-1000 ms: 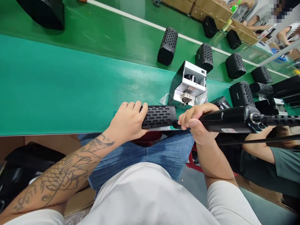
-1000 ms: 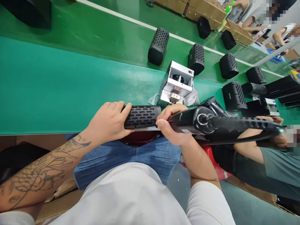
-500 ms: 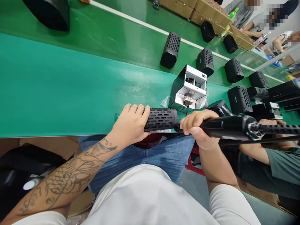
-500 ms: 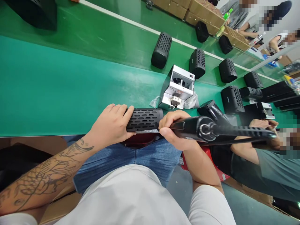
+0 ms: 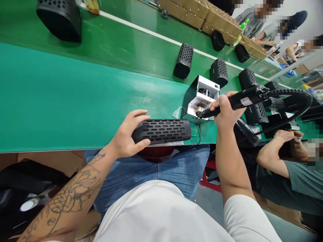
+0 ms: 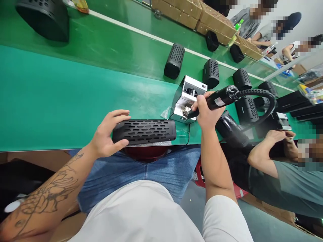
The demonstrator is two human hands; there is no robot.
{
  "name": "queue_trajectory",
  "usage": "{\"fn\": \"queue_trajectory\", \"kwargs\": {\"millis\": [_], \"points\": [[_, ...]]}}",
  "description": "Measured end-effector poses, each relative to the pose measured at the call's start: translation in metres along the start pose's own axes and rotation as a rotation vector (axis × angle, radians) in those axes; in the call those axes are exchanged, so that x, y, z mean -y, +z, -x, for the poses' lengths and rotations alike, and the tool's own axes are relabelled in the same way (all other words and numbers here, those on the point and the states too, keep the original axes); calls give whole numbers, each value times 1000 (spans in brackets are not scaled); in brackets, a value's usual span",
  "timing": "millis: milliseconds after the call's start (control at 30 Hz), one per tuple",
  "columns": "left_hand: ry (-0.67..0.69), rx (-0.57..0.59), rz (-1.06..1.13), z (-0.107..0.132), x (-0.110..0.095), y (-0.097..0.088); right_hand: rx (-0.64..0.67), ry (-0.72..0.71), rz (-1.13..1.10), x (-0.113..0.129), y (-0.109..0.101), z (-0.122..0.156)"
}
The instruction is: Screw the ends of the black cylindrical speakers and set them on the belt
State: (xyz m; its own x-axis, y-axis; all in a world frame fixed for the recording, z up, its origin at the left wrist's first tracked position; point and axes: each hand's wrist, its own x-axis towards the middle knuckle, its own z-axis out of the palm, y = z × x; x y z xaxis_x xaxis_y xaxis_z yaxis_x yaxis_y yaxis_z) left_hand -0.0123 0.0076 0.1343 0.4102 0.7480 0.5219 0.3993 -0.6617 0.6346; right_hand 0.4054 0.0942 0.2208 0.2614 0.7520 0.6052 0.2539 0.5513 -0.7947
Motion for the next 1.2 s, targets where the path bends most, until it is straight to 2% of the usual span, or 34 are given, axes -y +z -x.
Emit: {"fn": "queue_trajectory", "kwargs": {"millis": [100, 233, 333, 433, 533, 667, 867, 1200], "points": [[11, -65, 106, 20, 24, 8, -17, -11, -48, 22, 1, 6], [-42, -26, 139, 35, 36, 23, -18, -69, -193, 84, 18, 23], [-75, -2, 151, 39, 36, 27, 136, -70, -308, 126, 37, 45], [-103, 0, 142, 39, 35, 27, 342, -37, -398, 146, 57, 67], [-97, 1, 138, 38, 35, 28, 428, -42, -449, 144, 76, 80], [-64, -10, 144, 38, 36, 31, 424, 2, -403, 135, 88, 86], [-90, 0, 161, 34, 32, 29, 409, 82, -355, 131, 89, 92], [-119, -1, 175, 33, 25, 27, 549, 69, -378, 122, 87, 90]]}}
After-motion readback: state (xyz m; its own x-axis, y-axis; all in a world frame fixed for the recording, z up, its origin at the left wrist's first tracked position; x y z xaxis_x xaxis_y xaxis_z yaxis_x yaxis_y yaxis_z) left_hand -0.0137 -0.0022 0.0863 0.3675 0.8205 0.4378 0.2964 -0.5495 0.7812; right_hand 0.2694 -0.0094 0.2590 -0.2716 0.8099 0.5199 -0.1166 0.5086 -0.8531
